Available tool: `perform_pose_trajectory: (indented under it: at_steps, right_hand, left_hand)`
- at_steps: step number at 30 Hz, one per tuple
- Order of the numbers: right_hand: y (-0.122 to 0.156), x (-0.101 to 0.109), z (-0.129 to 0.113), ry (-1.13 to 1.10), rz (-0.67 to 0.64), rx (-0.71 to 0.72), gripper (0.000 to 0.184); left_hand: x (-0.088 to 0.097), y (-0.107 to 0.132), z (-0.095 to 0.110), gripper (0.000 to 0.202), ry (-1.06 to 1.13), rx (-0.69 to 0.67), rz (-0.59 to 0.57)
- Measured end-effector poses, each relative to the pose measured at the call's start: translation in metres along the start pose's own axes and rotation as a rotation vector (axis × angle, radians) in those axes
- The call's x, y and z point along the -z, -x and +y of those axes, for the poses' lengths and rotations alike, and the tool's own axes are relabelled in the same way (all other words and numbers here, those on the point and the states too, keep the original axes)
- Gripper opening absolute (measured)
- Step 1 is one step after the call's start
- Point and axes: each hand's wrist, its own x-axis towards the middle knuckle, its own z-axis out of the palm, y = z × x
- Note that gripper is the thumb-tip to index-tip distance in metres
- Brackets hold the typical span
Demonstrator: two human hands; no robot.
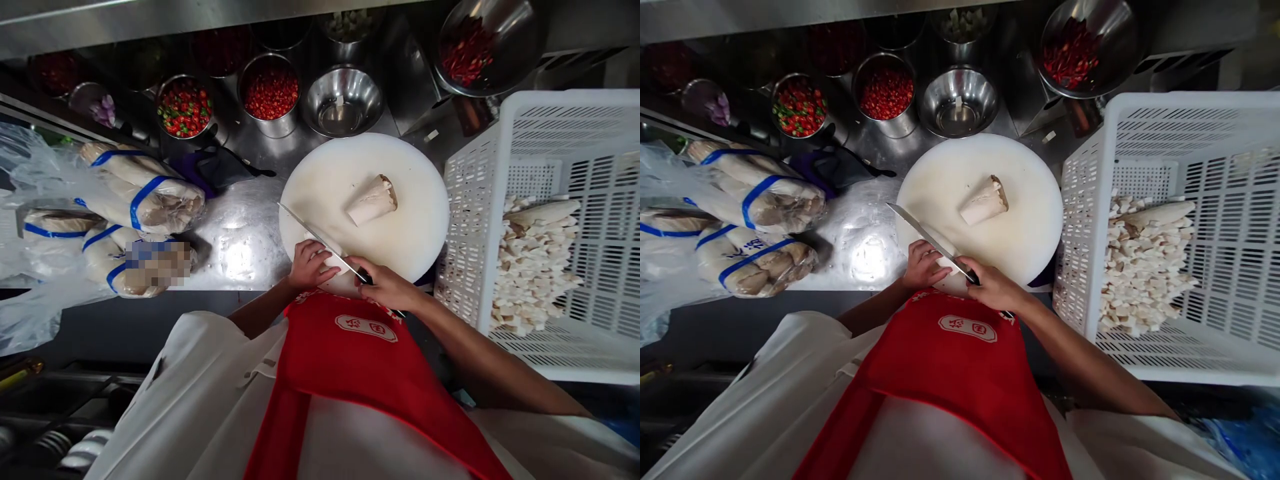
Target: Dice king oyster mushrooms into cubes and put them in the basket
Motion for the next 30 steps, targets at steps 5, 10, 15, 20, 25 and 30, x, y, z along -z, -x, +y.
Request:
perform_pose_trajectory:
  at_steps: [5,10,15,20,25,30]
  right_hand:
    - [-0.012,0.002,-0.009,0.096,-0.065,-0.134,0.079]
    - [-0.010,-0.003,-0.007,0.332,0.114,-0.157,0.077]
    - [0.020,-0.010,-0.014,0.271,0.156,-0.115,0.050]
    - [0.072,-0.011,-0.027,0.325,0.118,-0.133,0.052]
    - [0.099,-0.009,-0.035,0.328,0.066,-0.163,0.053]
    - [0.103,-0.002,-0.042,0.265,0.037,-0.228,0.049]
  left_hand:
    - [0.002,-0.008,0.003,0.038,0.064,-0.042,0.097]
    - [0.003,-0.005,0.004,0.038,0.048,-0.005,0.059]
    - [0.000,0.004,-0.001,0.038,0.017,-0.001,-0.001]
    - [-0.004,0.010,-0.007,0.039,0.096,0.021,-0.009]
    - [-0.007,0.013,-0.009,0.035,0.126,0.012,0.000]
    - [-0.010,0.012,-0.009,0.035,0.159,0.015,0.026]
